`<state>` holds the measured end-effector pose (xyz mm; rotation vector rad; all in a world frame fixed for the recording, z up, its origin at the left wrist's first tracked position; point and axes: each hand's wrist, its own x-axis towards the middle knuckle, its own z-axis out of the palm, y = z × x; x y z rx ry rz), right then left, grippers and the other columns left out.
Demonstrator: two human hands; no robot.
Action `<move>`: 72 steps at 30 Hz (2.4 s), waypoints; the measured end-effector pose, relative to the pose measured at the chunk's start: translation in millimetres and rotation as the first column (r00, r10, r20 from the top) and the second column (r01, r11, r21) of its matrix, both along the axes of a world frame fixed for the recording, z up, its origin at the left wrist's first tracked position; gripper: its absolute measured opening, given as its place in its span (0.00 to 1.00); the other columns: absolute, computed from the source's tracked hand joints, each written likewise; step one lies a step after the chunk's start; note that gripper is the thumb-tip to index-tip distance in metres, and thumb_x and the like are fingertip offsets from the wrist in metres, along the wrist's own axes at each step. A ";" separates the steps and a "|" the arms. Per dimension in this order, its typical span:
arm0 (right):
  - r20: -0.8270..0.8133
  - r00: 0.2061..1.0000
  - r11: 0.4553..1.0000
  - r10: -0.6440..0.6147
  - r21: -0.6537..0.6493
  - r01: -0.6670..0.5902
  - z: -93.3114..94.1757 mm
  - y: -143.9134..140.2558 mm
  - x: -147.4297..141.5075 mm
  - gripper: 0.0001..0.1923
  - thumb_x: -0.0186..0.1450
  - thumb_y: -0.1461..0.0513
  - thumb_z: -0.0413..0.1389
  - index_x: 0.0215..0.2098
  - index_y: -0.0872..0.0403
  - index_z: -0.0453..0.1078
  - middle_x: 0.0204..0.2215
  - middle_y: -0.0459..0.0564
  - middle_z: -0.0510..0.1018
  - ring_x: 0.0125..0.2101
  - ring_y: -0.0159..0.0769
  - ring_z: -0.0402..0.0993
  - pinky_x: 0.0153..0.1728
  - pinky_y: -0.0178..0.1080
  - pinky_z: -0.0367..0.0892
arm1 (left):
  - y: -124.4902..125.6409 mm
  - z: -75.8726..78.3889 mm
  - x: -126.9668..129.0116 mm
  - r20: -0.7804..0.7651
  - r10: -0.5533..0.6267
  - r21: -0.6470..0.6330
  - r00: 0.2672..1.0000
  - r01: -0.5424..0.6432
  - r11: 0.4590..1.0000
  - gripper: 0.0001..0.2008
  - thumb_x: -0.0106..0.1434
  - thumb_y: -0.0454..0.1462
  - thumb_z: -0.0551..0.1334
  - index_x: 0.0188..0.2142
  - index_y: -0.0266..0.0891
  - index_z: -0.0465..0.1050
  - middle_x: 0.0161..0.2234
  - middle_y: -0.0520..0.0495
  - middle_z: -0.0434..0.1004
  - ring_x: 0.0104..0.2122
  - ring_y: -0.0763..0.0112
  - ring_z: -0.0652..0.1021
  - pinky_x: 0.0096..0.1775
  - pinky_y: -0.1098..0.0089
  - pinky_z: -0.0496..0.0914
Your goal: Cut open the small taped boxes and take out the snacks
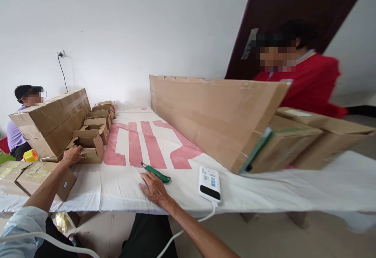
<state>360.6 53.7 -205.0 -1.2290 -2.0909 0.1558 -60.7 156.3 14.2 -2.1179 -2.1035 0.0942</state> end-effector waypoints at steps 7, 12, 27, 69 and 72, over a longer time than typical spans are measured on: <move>0.005 1.000 0.999 -0.015 0.029 0.014 -9.3 3.8 1.2 0.18 0.72 0.59 0.56 0.59 0.53 0.75 0.51 0.59 0.82 0.52 0.51 0.80 0.55 0.52 0.78 | -20.4 11.3 -7.4 0.091 -0.053 0.081 0.994 0.045 0.996 0.30 0.65 0.31 0.60 0.67 0.47 0.72 0.68 0.36 0.73 0.68 0.45 0.73 0.61 0.41 0.73; 0.007 1.000 0.998 -0.016 0.066 0.016 -20.8 2.2 4.5 0.20 0.74 0.57 0.54 0.60 0.52 0.76 0.54 0.61 0.82 0.56 0.54 0.80 0.57 0.54 0.77 | -53.6 24.5 -42.3 0.197 -0.115 0.203 0.974 0.075 0.976 0.24 0.71 0.37 0.58 0.65 0.44 0.74 0.66 0.40 0.76 0.65 0.56 0.76 0.67 0.58 0.70; 0.146 0.958 0.966 -0.246 0.118 0.230 -15.9 18.9 57.0 0.20 0.74 0.54 0.52 0.59 0.51 0.76 0.51 0.60 0.81 0.51 0.54 0.77 0.48 0.51 0.74 | -151.8 -23.3 -114.9 0.252 0.275 0.197 0.928 -0.327 0.924 0.26 0.74 0.53 0.57 0.64 0.47 0.76 0.70 0.34 0.70 0.69 0.39 0.70 0.65 0.36 0.67; -0.774 0.611 0.915 -0.167 -0.352 -0.196 72.6 -39.5 -81.9 0.38 0.66 0.29 0.55 0.49 0.51 0.74 0.42 0.56 0.85 0.38 0.45 0.80 0.40 0.45 0.77 | -190.4 -65.9 14.0 0.977 -0.096 0.105 0.192 -0.034 0.994 0.28 0.60 0.57 0.67 0.48 0.38 0.82 0.47 0.40 0.85 0.35 0.63 0.78 0.39 0.64 0.74; -0.734 0.659 0.930 -0.164 -0.337 -0.143 76.4 -38.7 -79.2 0.36 0.68 0.30 0.54 0.49 0.51 0.74 0.43 0.56 0.85 0.42 0.48 0.80 0.43 0.47 0.76 | -179.5 -64.8 14.4 0.989 -0.078 0.081 0.130 -0.020 0.997 0.23 0.56 0.54 0.70 0.41 0.38 0.83 0.36 0.45 0.84 0.31 0.67 0.76 0.38 0.66 0.73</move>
